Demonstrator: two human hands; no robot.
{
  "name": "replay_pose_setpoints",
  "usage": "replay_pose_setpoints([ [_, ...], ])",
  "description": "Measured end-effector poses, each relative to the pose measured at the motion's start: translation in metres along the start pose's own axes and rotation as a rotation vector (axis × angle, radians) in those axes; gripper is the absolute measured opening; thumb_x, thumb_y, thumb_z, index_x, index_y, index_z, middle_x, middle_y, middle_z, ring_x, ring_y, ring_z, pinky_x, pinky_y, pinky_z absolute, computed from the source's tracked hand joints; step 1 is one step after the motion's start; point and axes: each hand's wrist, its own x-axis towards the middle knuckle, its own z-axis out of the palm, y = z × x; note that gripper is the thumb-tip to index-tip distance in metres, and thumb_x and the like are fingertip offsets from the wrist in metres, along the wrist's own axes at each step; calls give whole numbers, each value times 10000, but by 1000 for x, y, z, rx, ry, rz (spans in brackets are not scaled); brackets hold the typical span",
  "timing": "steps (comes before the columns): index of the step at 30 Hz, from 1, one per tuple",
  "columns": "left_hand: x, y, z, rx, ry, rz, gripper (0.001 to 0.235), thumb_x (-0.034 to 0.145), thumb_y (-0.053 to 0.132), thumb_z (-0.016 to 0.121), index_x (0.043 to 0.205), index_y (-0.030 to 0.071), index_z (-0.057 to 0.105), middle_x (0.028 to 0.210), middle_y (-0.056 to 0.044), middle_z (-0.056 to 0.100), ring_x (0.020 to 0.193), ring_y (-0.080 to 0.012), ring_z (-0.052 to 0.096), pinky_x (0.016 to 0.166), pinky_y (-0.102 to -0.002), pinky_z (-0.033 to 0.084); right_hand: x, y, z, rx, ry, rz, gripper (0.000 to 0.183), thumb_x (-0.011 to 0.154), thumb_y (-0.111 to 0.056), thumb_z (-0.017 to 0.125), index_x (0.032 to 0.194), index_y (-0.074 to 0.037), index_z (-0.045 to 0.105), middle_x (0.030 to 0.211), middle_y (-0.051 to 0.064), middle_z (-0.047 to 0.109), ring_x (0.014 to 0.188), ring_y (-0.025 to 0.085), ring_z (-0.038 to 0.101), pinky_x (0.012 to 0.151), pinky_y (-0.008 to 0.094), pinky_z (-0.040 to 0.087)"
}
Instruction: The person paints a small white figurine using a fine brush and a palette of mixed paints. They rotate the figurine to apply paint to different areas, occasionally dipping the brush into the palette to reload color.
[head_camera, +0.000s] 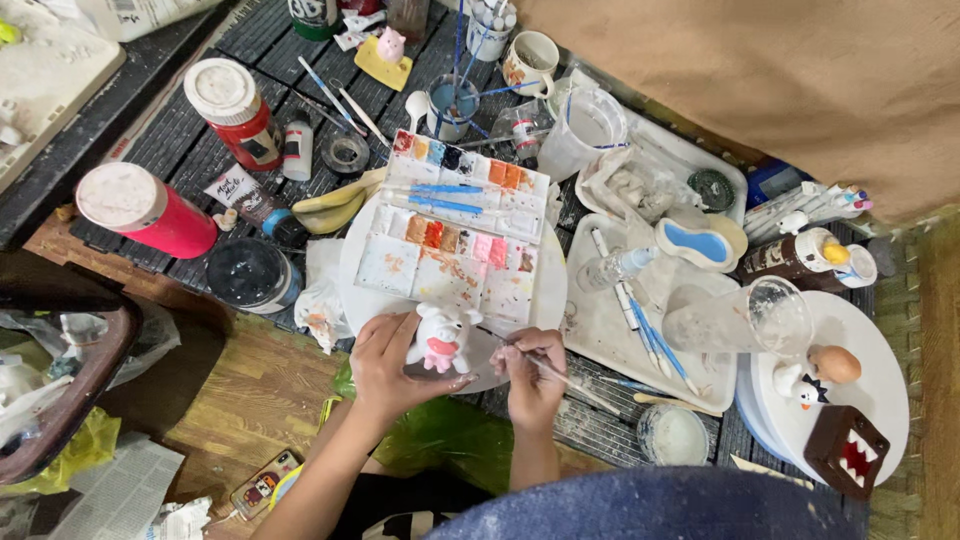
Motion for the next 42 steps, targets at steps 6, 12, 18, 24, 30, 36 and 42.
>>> replay_pose_setpoints([
  [6,-3,-4,2,18,-26,21,935,495,564,947,1152,-41,672,1030,-136,733,898,-281,708,973,-435,493,-6,5,-1,-54,-13,72,158,995,39,595,1129,6,519,1061,156,639,885,159,661,768,294,564],
  [12,-5,-6,4,39,-68,16,964,458,662,913,1099,-27,703,966,-100,728,855,-259,685,979,-468,433,-3,2,1,-51,-91,60,94,1003,45,576,1089,23,544,1141,224,674,1042,216,679,974,365,557],
  [18,-6,-4,5,75,-67,30,926,469,669,914,1075,-1,715,939,-89,708,881,-266,664,981,-486,419,-1,0,-2,-21,-84,93,104,1008,15,592,1088,11,527,1151,255,693,1009,217,680,978,379,546],
  [24,-5,-2,5,89,-80,26,929,458,663,910,1084,3,721,919,-76,697,876,-268,656,970,-486,421,-4,2,-6,-16,-66,107,130,1009,4,609,1087,-2,505,1113,234,697,994,214,683,984,382,549],
  [30,-5,-3,5,82,-86,19,939,447,674,915,1065,-6,721,889,-78,686,846,-267,648,961,-493,422,47,-6,-8,-65,-91,-53,46,1039,13,631,1014,-8,598,949,115,730,837,202,728,838,386,639],
  [36,-2,0,3,79,-84,21,940,436,680,905,1055,-4,720,924,-85,705,858,-271,651,967,-494,415,192,1,11,-354,-192,146,105,1022,-83,681,1072,3,649,923,32,671,781,85,639,676,227,520],
  [42,-2,0,2,77,-69,24,918,440,657,904,1057,2,720,939,-83,708,884,-271,659,970,-492,414,251,47,39,-598,-288,145,157,1014,-173,673,1077,-33,703,816,21,716,664,65,665,594,231,532],
])
